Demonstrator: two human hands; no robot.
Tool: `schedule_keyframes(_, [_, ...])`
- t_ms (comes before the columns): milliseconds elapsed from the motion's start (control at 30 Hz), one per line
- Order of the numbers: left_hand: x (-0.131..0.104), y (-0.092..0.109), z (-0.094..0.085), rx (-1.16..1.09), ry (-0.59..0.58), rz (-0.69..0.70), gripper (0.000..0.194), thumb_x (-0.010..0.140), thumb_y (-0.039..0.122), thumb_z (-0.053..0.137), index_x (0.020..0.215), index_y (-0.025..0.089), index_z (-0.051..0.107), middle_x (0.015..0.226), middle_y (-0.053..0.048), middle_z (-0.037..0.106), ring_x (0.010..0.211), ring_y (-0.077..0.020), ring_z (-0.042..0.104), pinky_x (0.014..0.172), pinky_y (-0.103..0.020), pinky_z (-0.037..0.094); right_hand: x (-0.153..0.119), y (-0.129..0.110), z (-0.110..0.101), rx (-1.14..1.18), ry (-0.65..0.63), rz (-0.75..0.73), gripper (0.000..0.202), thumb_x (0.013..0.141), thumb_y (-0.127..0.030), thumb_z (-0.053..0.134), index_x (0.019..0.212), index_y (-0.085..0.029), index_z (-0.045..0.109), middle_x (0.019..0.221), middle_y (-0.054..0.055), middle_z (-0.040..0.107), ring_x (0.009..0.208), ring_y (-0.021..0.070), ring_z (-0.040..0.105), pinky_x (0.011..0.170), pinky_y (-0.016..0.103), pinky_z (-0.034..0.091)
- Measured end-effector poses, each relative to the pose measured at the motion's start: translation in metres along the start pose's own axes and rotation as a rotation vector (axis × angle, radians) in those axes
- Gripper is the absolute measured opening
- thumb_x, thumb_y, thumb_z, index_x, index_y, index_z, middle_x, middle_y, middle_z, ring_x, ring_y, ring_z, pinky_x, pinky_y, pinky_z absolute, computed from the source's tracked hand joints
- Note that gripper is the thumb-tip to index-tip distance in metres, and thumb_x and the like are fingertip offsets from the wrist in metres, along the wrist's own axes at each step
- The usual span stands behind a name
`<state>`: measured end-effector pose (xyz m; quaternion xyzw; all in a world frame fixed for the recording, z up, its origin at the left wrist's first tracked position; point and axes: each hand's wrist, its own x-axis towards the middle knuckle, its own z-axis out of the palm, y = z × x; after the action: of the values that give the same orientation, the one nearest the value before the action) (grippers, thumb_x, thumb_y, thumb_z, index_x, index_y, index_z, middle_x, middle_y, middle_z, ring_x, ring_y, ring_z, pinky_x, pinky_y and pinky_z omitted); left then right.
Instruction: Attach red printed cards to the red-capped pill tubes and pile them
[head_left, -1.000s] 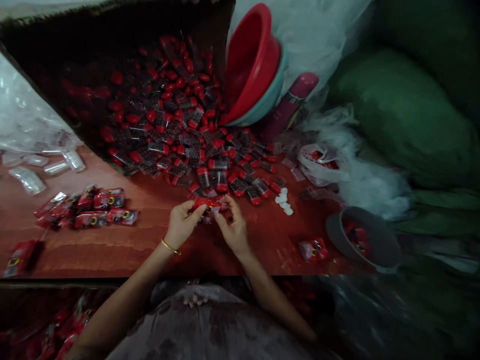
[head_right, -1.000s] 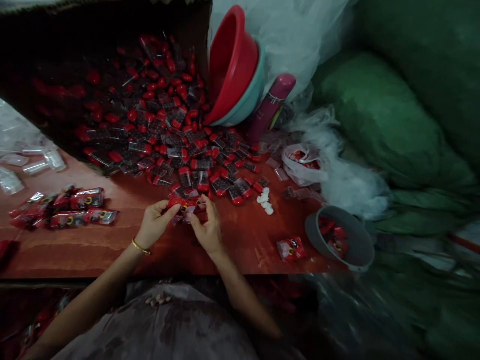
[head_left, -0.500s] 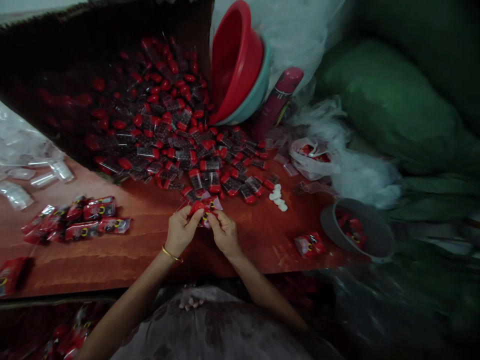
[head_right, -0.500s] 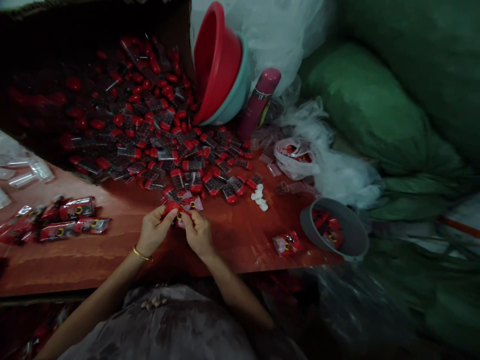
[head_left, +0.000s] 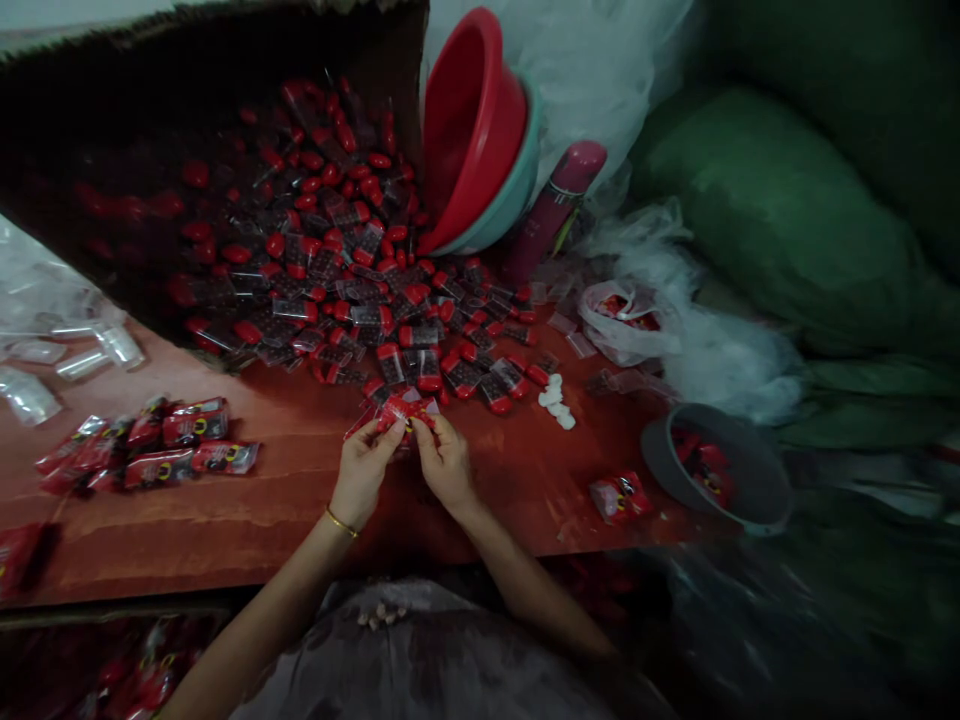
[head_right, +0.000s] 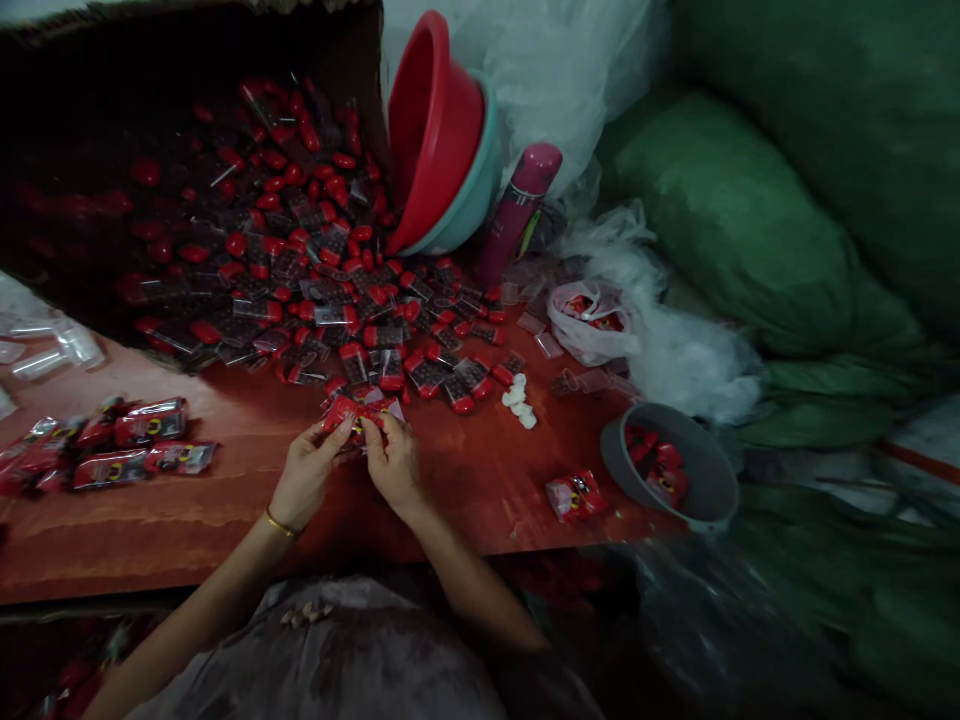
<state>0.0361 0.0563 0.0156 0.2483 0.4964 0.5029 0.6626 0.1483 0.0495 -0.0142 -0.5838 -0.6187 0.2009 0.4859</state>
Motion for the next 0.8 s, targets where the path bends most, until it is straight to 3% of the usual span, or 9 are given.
schedule_keyframes(100, [0.002,0.001,0.002,-0.006,0.014,0.028,0.039,0.051,0.040,0.082,0.076,0.013,0.068,0.072,0.000,0.069,0.061,-0.0090,0.060,0.059,-0.021,0.051,0.003,-0.003,0.000,-0.096,0.001,-0.104,0.025,0.091,-0.031,0.042,0.080,-0.019,0.061,0.075,0.005,0.068,0.072,0.0178,0.061,0.069,0.029,0.046])
schedule_keyframes(233, [0.010,0.011,0.002,-0.028,0.087,-0.077,0.044,0.042,0.039,0.085,0.070,0.012,0.065,0.059,0.001,0.066,0.048,-0.0083,0.058,0.049,-0.019,0.048,0.027,0.007,-0.015,-0.196,-0.054,-0.190,0.029,0.094,-0.030,0.036,0.087,-0.019,0.062,0.080,0.005,0.068,0.078,0.0173,0.060,0.075,0.030,0.043])
schedule_keyframes(367, [0.013,0.020,0.002,-0.072,0.097,-0.142,0.043,0.038,0.035,0.087,0.066,0.012,0.063,0.055,0.001,0.064,0.046,-0.0088,0.058,0.046,-0.019,0.047,0.064,0.040,-0.036,-0.573,0.063,-0.066,0.031,0.088,-0.040,0.047,0.094,-0.014,0.063,0.102,0.014,0.064,0.095,0.0263,0.053,0.082,0.040,0.037])
schedule_keyframes(467, [0.011,0.019,0.004,-0.070,0.038,-0.196,0.040,0.045,0.035,0.086,0.068,0.012,0.063,0.056,-0.001,0.065,0.048,-0.0104,0.060,0.046,-0.019,0.047,0.077,0.062,-0.044,-0.724,0.048,-0.024,0.032,0.084,-0.042,0.055,0.093,-0.013,0.064,0.107,0.017,0.062,0.097,0.0300,0.050,0.082,0.045,0.035])
schedule_keyframes(633, [0.009,0.014,0.002,-0.041,0.010,-0.223,0.035,0.054,0.037,0.082,0.067,0.013,0.061,0.058,-0.001,0.066,0.047,-0.0101,0.059,0.047,-0.021,0.048,0.056,0.069,-0.054,-0.581,0.078,-0.073,0.024,0.081,-0.039,0.058,0.089,-0.016,0.060,0.088,0.010,0.066,0.085,0.0257,0.055,0.079,0.041,0.038])
schedule_keyframes(800, [0.011,0.012,0.000,-0.057,-0.003,-0.235,0.037,0.051,0.039,0.083,0.067,0.013,0.061,0.058,-0.001,0.067,0.050,-0.0104,0.060,0.049,-0.021,0.048,0.018,0.044,-0.073,-0.143,0.056,0.150,0.024,0.080,-0.042,0.057,0.089,-0.020,0.055,0.073,0.002,0.063,0.064,0.0173,0.059,0.063,0.030,0.045])
